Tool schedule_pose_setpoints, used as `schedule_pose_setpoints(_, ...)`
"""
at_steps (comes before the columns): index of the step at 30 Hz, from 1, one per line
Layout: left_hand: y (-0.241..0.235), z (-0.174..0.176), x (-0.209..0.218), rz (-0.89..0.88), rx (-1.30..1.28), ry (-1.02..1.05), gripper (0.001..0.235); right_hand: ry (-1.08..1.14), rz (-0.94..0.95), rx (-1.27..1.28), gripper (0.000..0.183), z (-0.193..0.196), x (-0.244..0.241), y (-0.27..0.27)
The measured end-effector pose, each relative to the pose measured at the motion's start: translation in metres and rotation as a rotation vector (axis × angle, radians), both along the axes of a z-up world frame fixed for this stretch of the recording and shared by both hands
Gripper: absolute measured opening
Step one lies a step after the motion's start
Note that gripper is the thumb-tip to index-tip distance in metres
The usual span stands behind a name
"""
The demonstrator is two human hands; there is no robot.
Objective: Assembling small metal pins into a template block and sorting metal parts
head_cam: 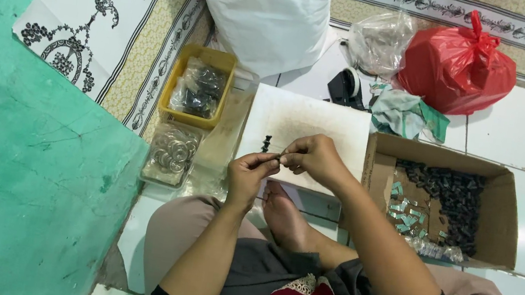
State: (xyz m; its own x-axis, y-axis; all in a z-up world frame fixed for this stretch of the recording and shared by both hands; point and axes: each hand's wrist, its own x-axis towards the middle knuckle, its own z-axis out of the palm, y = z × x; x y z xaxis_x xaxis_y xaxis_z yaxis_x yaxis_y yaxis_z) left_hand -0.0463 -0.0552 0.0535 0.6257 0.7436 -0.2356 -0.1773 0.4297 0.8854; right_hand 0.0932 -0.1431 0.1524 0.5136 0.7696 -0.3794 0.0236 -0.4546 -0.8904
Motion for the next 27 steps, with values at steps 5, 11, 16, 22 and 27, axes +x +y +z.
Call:
schedule_pose_setpoints(5,0.011,-0.011,0.005,0.048,0.001,-0.002,0.016,-0.127,0.036,0.06,0.008,-0.046,0.009,0.017)
schedule_pose_setpoints(11,0.026,0.0,0.016,0.146,0.056,-0.025,0.017,-0.185,-0.001,0.203,0.013,-0.058,0.016,0.035)
schedule_pose_setpoints(16,0.032,0.001,0.02,0.19,0.201,0.012,0.018,-0.277,-0.046,0.261,0.017,-0.079,0.021,0.047)
schedule_pose_setpoints(22,0.04,-0.02,0.022,0.199,0.678,0.128,0.034,-0.575,-0.05,0.226,0.015,-0.115,0.04,0.055)
schedule_pose_setpoints(27,0.04,-0.026,0.026,0.042,0.55,0.134,0.044,-0.686,-0.008,0.142,0.015,-0.142,0.045,0.059)
